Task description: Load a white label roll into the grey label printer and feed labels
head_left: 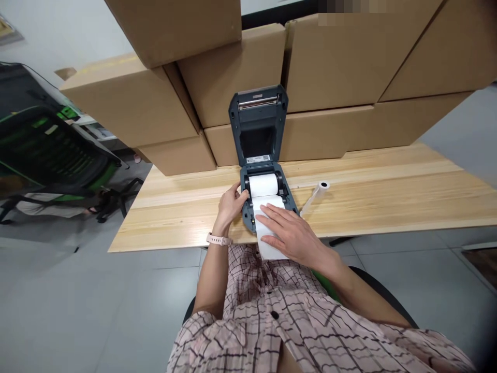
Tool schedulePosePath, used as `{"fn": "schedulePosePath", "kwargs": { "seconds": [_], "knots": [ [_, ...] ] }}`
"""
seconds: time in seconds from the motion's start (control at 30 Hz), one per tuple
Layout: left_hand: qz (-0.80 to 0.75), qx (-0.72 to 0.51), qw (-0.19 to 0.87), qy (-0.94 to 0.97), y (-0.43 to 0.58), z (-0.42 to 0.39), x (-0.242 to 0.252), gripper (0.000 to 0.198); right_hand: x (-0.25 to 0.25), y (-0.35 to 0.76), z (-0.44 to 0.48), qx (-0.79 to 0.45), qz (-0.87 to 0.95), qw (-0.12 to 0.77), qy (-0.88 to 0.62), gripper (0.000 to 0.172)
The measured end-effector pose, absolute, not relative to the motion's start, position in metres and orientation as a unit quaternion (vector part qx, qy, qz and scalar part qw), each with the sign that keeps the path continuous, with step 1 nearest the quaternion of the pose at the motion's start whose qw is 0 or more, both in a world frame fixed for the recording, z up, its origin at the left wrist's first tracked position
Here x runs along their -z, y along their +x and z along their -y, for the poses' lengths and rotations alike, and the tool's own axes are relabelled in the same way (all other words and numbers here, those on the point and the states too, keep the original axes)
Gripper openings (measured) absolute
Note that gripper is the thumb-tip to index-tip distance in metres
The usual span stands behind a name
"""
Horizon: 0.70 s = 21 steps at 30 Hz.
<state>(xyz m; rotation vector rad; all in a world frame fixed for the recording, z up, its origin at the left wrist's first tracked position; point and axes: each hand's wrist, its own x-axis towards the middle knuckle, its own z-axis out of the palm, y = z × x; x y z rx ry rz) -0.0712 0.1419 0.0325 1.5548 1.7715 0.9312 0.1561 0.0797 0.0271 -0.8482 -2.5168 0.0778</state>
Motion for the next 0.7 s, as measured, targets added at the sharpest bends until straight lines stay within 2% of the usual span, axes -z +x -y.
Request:
{"fn": "schedulePosePath", "kwargs": {
  "seconds": [0.13, 0.23, 0.3, 0.37, 0.47, 0.53, 0.57, 0.6, 0.67, 0.7],
  "knots": [
    [-0.687, -0.362, 0.301, 0.553, -0.068, -0.135, -0.029, 0.059, -0.025, 0.157, -0.073, -0.041, 0.918, 0.250, -0.305, 0.054],
    [-0.668, -0.477, 0.305, 0.482, -0.056, -0.115, -0.026, 0.073, -0.032, 0.167, -0.074, -0.080, 0.922, 0.254, -0.281, 0.055],
    [-0.622, -0.564, 0.332, 0.430, -0.045, -0.094, -0.025, 0.081, -0.046, 0.179, -0.089, -0.139, 0.930, 0.257, -0.223, 0.050],
    [-0.596, -0.591, 0.385, 0.384, -0.036, -0.069, -0.022, 0.091, -0.066, 0.191, -0.123, -0.180, 0.913, 0.306, -0.201, 0.037],
    [-0.588, -0.603, 0.425, 0.333, -0.028, -0.035, -0.013, 0.088, -0.101, 0.194, -0.204, -0.131, 0.800, 0.493, -0.316, 0.031],
    [-0.598, -0.615, 0.416, 0.302, -0.027, -0.019, -0.006, 0.071, -0.119, 0.184, -0.269, -0.139, 0.724, 0.581, -0.344, 0.042],
    [-0.604, -0.618, 0.412, 0.290, -0.027, -0.012, -0.003, 0.061, -0.126, 0.176, -0.299, -0.164, 0.708, 0.595, -0.343, 0.050],
    [-0.608, -0.621, 0.408, 0.279, -0.028, -0.008, -0.001, 0.052, -0.130, 0.167, -0.326, -0.205, 0.703, 0.588, -0.343, 0.055],
    [-0.611, -0.630, 0.400, 0.265, -0.031, -0.002, 0.001, 0.043, -0.134, 0.150, -0.363, -0.283, 0.717, 0.543, -0.334, 0.086],
    [-0.609, -0.638, 0.393, 0.261, -0.034, -0.002, 0.000, 0.040, -0.134, 0.144, -0.371, -0.289, 0.723, 0.541, -0.319, 0.095]
  ]
}}
